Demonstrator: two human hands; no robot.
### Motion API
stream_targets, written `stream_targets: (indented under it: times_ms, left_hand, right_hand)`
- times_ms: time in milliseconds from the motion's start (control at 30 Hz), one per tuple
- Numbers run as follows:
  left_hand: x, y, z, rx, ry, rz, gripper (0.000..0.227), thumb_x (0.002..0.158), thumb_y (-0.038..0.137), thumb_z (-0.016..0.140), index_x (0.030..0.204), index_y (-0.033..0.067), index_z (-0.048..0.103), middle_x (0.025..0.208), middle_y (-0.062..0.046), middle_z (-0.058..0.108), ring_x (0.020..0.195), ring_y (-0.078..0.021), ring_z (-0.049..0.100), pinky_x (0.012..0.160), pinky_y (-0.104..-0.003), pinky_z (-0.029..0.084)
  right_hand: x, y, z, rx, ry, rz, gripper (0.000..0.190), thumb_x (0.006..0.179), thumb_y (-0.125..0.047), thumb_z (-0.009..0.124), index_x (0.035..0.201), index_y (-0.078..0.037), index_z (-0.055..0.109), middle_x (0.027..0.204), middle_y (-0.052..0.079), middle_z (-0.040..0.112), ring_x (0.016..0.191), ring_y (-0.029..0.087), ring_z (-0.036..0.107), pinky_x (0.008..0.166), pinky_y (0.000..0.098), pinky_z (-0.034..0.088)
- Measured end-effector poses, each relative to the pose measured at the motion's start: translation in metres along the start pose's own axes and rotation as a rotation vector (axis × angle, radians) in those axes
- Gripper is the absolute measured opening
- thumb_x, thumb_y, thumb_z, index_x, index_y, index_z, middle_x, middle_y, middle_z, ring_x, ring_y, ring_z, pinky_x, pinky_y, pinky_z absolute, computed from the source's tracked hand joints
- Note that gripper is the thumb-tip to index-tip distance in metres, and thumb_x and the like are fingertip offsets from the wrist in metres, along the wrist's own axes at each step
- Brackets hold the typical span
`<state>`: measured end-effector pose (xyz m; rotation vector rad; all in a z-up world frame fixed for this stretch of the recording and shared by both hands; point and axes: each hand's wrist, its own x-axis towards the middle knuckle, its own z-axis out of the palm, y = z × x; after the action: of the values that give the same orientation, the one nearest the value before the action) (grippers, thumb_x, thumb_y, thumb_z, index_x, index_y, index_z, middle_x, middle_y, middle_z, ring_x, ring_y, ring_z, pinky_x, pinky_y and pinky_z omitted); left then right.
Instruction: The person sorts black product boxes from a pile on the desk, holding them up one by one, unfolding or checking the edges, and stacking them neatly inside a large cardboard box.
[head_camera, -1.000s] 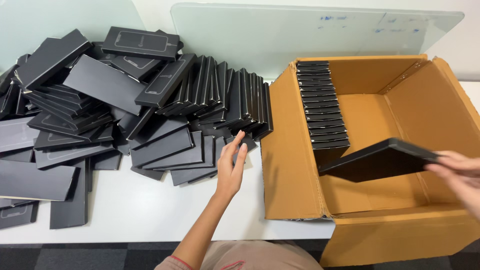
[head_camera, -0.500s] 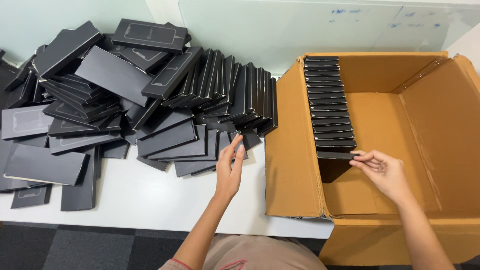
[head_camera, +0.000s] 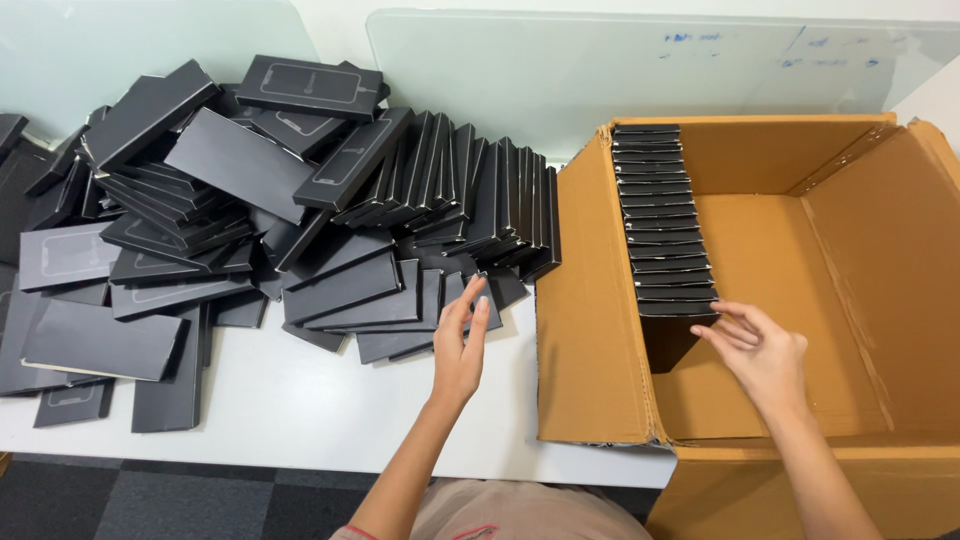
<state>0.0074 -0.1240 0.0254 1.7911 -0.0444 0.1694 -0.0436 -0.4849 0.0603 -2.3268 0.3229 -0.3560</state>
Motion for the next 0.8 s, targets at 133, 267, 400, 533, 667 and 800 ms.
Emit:
stream_targets:
  times_ms: [133, 267, 400, 533, 667, 800]
  left_hand:
    - [0.000, 0.002, -0.007, -0.007, -0.011, -0.100, 0.051, 0.100, 0.040, 0.050, 0.141, 0.0118, 0.059, 0.152, -0.008, 0.056, 0.110, -0.0202, 0.061, 0.095, -0.034, 0.050]
    - [0.003, -0.005, -0.017, 0.027, 0.000, -0.011, 0.051, 0.103, 0.040, 0.051, 0.142, 0.0083, 0.058, 0.154, -0.012, 0.053, 0.129, -0.0241, 0.053, 0.103, -0.036, 0.045]
    - [0.003, -0.014, -0.030, 0.079, 0.014, -0.066, 0.055, 0.100, 0.041, 0.052, 0.144, 0.0077, 0.055, 0.158, -0.011, 0.049, 0.132, -0.0273, 0.050, 0.106, -0.039, 0.041]
    - [0.003, -0.023, -0.048, 0.094, 0.047, -0.064, 0.058, 0.101, 0.041, 0.054, 0.146, 0.0055, 0.053, 0.159, -0.016, 0.045, 0.136, -0.0287, 0.044, 0.111, -0.041, 0.035]
    - [0.012, -0.045, -0.068, -0.059, 0.177, -0.151, 0.051, 0.099, 0.040, 0.060, 0.136, 0.0037, 0.061, 0.134, -0.014, 0.061, 0.122, -0.0249, 0.051, 0.102, -0.038, 0.042]
    - [0.056, -0.081, -0.092, -0.545, 0.397, -0.432, 0.048, 0.095, 0.038, 0.069, 0.123, -0.0002, 0.064, 0.109, -0.010, 0.066, 0.098, -0.0187, 0.062, 0.092, -0.035, 0.053]
  right_hand:
    - [-0.001, -0.014, -0.002, -0.018, 0.080, -0.116, 0.049, 0.079, -0.006, 0.088, 0.125, 0.000, 0.072, 0.095, 0.016, 0.074, 0.087, 0.027, 0.067, 0.087, 0.0303, 0.060]
    - [0.003, -0.033, -0.002, 0.054, 0.147, -0.283, 0.044, 0.080, -0.005, 0.085, 0.120, 0.003, 0.070, 0.132, 0.018, 0.069, 0.117, 0.022, 0.070, 0.101, 0.0325, 0.057]
    - [-0.001, -0.067, 0.013, 0.087, 0.143, -0.288, 0.039, 0.082, -0.005, 0.083, 0.119, 0.002, 0.072, 0.133, 0.018, 0.069, 0.115, 0.024, 0.070, 0.103, 0.0346, 0.057]
    - [-0.004, -0.100, 0.044, 0.238, 0.017, -0.278, 0.032, 0.085, -0.005, 0.079, 0.116, 0.001, 0.073, 0.132, 0.017, 0.069, 0.116, 0.026, 0.071, 0.100, 0.0355, 0.053]
    - [-0.003, -0.127, 0.079, 0.286, -0.139, -0.245, 0.035, 0.084, -0.004, 0.077, 0.119, 0.001, 0.072, 0.131, 0.017, 0.070, 0.117, 0.026, 0.070, 0.100, 0.0368, 0.052]
    - [-0.001, -0.155, 0.116, 0.495, -0.270, -0.214, 0.048, 0.085, -0.002, 0.075, 0.131, 0.002, 0.061, 0.139, 0.021, 0.064, 0.128, 0.028, 0.064, 0.106, 0.0400, 0.048]
